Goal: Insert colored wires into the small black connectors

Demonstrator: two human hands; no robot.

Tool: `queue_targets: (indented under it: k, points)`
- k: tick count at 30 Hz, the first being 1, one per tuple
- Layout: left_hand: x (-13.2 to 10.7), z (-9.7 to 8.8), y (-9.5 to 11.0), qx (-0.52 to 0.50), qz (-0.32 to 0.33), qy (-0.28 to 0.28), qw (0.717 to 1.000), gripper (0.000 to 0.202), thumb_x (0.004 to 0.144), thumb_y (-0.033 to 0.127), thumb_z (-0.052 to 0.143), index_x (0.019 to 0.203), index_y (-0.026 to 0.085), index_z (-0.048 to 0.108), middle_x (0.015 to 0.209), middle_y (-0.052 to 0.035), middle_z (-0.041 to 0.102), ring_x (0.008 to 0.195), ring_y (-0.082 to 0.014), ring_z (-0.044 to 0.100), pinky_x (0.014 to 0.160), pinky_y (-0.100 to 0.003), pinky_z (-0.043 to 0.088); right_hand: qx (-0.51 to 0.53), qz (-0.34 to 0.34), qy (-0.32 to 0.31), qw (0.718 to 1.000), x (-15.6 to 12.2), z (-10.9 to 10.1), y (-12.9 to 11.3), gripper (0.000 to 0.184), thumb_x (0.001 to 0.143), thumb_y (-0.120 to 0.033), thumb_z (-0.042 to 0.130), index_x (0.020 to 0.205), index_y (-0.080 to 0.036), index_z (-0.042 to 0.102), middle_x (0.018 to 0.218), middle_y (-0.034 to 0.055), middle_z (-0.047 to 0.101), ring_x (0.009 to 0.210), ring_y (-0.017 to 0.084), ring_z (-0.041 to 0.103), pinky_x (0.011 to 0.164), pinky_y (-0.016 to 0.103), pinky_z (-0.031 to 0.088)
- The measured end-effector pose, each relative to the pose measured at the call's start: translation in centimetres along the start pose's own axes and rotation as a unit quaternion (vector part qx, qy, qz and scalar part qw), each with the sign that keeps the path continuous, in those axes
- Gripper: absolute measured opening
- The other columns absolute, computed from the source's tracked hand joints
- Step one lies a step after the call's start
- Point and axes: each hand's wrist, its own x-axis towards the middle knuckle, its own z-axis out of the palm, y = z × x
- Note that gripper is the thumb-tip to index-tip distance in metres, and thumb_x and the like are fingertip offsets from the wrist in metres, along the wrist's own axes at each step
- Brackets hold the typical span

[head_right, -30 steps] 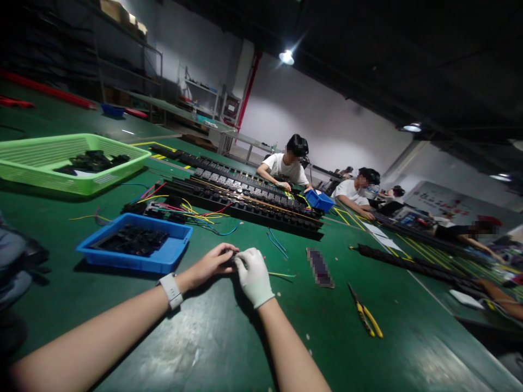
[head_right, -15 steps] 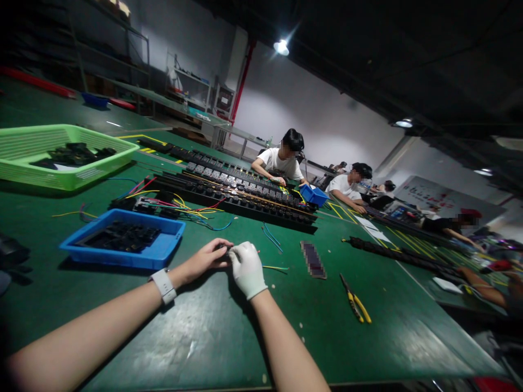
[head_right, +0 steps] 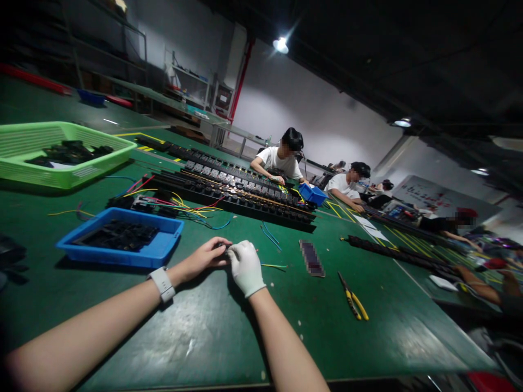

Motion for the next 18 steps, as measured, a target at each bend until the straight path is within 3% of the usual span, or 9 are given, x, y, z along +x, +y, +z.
queue_targets:
  k: [18]
  points:
    - [-0.24,0.16,0.4,-0.001,-0.003,0.0,1.0,0.028,0.084,0.024,0.076,0.107,0.018,0.063,0.103,-0.005,0.062,0.094,-0.0174,0.066,0.085,-0.034,0.059,-0.013,0.005,0.004,1.0,-0.08,0.19,0.11,0.012,0.098,-0.02,0.059,0.091,-0.022,0.069,0.092,0.0054,0.063,0.091,0.022,0.055,0.084,0.034,0.046]
